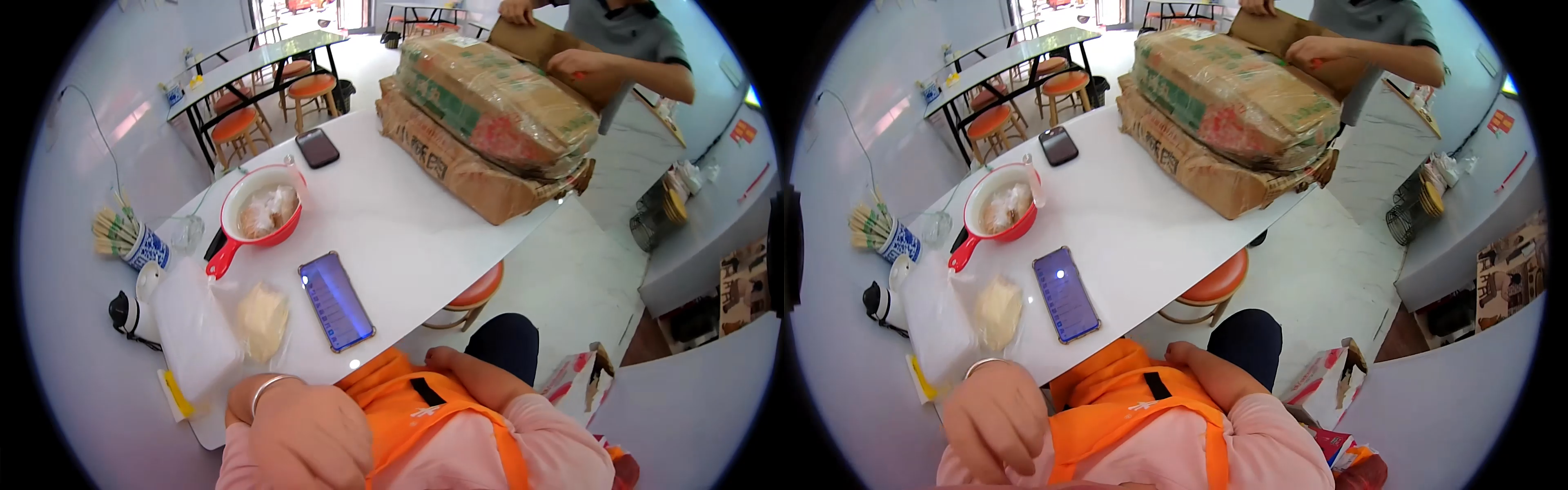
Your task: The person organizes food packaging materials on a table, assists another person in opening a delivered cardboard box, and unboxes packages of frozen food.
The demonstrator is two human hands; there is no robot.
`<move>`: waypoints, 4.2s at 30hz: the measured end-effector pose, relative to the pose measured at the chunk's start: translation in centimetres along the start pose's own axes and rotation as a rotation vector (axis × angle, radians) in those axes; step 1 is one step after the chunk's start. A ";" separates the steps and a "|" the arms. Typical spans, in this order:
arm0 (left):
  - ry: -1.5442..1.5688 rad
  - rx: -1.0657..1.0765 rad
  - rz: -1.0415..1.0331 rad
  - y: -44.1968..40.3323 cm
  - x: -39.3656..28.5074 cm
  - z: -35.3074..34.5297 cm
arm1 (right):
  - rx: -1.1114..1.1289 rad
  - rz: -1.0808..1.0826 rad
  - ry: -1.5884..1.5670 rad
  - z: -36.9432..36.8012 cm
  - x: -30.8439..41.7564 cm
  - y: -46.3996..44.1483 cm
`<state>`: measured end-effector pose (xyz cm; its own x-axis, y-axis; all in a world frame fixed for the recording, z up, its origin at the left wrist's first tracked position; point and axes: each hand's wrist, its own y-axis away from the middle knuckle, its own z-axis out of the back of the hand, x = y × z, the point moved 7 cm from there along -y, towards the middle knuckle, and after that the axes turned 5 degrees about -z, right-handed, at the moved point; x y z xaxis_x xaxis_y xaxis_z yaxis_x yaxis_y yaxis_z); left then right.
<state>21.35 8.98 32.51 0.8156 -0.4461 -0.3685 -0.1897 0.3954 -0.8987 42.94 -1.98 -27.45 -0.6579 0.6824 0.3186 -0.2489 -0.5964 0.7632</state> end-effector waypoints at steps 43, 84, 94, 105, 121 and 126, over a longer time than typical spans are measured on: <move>-0.501 -0.052 0.536 1.4 7.1 1.0 | -1.577 0.846 -1.046 47.3 5.8 37.8; -0.510 -0.114 0.517 2.0 8.2 1.7 | -1.850 0.778 0.367 41.0 11.9 36.9; -0.578 -0.092 0.457 1.6 6.9 1.0 | -1.752 0.401 0.317 44.3 15.3 38.2; -0.624 -0.065 0.432 1.5 5.8 1.3 | -1.610 -0.037 0.430 49.8 17.8 34.2; -0.669 -0.074 0.523 1.7 7.5 2.2 | -1.810 -0.007 0.402 47.3 16.2 32.5; -0.701 -0.040 0.555 2.1 8.5 2.3 | -1.887 0.023 0.494 46.6 15.3 31.4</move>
<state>29.14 7.91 28.05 0.7449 0.3993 -0.5345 -0.6646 0.3740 -0.6468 58.15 9.45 27.57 -0.6971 0.7101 -0.0984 -0.3370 -0.4458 -0.8293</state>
